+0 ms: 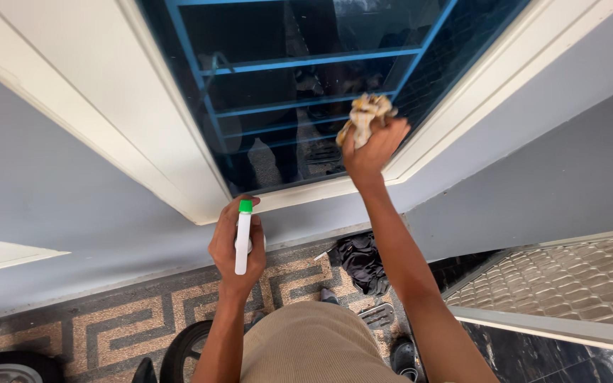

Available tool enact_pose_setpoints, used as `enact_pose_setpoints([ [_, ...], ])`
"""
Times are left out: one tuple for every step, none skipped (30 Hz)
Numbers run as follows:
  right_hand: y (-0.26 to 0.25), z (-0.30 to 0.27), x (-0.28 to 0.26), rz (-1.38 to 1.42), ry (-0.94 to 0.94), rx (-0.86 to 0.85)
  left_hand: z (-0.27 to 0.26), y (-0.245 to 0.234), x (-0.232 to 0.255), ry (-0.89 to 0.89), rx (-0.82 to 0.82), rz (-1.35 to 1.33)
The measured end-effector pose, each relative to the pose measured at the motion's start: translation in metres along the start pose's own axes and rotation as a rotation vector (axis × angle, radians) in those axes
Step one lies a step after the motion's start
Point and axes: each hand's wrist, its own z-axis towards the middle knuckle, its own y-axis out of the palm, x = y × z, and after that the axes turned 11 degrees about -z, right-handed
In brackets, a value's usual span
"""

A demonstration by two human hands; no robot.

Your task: The person sprays liquid from a bottle onto a window and wipes the glass surface with a cloth.

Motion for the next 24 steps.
enact_pose_setpoints([
  [-0.003,-0.013,0.006,-0.01,-0.008,-0.045,0.0,0.007,0.002,-0.01,-0.001,-0.009],
  [-0.007,-0.025,0.012,-0.019,-0.016,-0.089,0.0,0.015,0.005,-0.02,-0.002,-0.019],
  [-0.012,-0.037,0.016,0.002,0.02,-0.132,-0.002,0.022,0.007,-0.032,-0.002,-0.028],
  [-0.017,-0.047,0.017,0.024,0.056,-0.176,-0.003,0.03,0.01,-0.032,-0.009,-0.019],
  [-0.024,-0.056,0.018,0.046,0.096,-0.219,-0.003,0.037,0.014,-0.033,-0.019,-0.007],
  [-0.033,-0.062,0.021,0.11,0.155,-0.237,-0.004,0.044,0.018,-0.033,-0.028,0.005],
  [-0.041,-0.065,0.023,0.177,0.212,-0.253,-0.004,0.051,0.023,-0.035,-0.024,0.007],
  [-0.05,-0.067,0.025,0.244,0.268,-0.268,-0.005,0.058,0.028,-0.037,-0.019,0.009],
  [-0.059,-0.067,0.028,0.276,0.291,-0.269,-0.006,0.065,0.033,-0.039,-0.013,0.009],
  [-0.068,-0.066,0.03,0.308,0.314,-0.27,-0.005,0.07,0.037,-0.014,-0.013,0.015],
  [-0.076,-0.066,0.032,0.341,0.338,-0.275,-0.006,0.075,0.04,0.006,-0.013,0.022],
  [-0.083,-0.064,0.035,0.362,0.343,-0.265,-0.008,0.08,0.043,0.027,-0.014,0.029],
  [-0.089,-0.063,0.038,0.384,0.348,-0.256,-0.01,0.086,0.045,0.025,-0.022,0.009],
  [-0.095,-0.062,0.041,0.407,0.353,-0.247,-0.013,0.092,0.046,0.024,-0.03,-0.01],
  [-0.099,-0.062,0.043,0.433,0.358,-0.247,-0.015,0.097,0.047,0.023,-0.037,-0.03],
  [-0.103,-0.063,0.046,0.459,0.362,-0.248,-0.018,0.103,0.049,0.002,-0.031,-0.024],
  [-0.106,-0.064,0.05,0.484,0.367,-0.249,-0.021,0.111,0.051,-0.019,-0.023,-0.019],
  [-0.107,-0.065,0.054,0.506,0.371,-0.26,-0.023,0.117,0.053,-0.04,-0.016,-0.015],
  [-0.108,-0.067,0.058,0.527,0.376,-0.272,-0.026,0.124,0.057,-0.034,-0.022,-0.015],
  [-0.109,-0.068,0.063,0.548,0.381,-0.285,-0.03,0.131,0.064,-0.028,-0.027,-0.016],
  [-0.109,-0.068,0.067,0.564,0.397,-0.298,-0.032,0.137,0.07,-0.022,-0.031,-0.013],
  [-0.11,-0.068,0.072,0.58,0.413,-0.312,-0.032,0.141,0.074,-0.038,-0.021,-0.008],
  [-0.11,-0.068,0.076,0.596,0.428,-0.327,-0.032,0.145,0.077,-0.055,-0.011,-0.002],
  [-0.11,-0.068,0.078,0.615,0.43,-0.332,-0.033,0.148,0.08,-0.072,0.0,0.003],
])
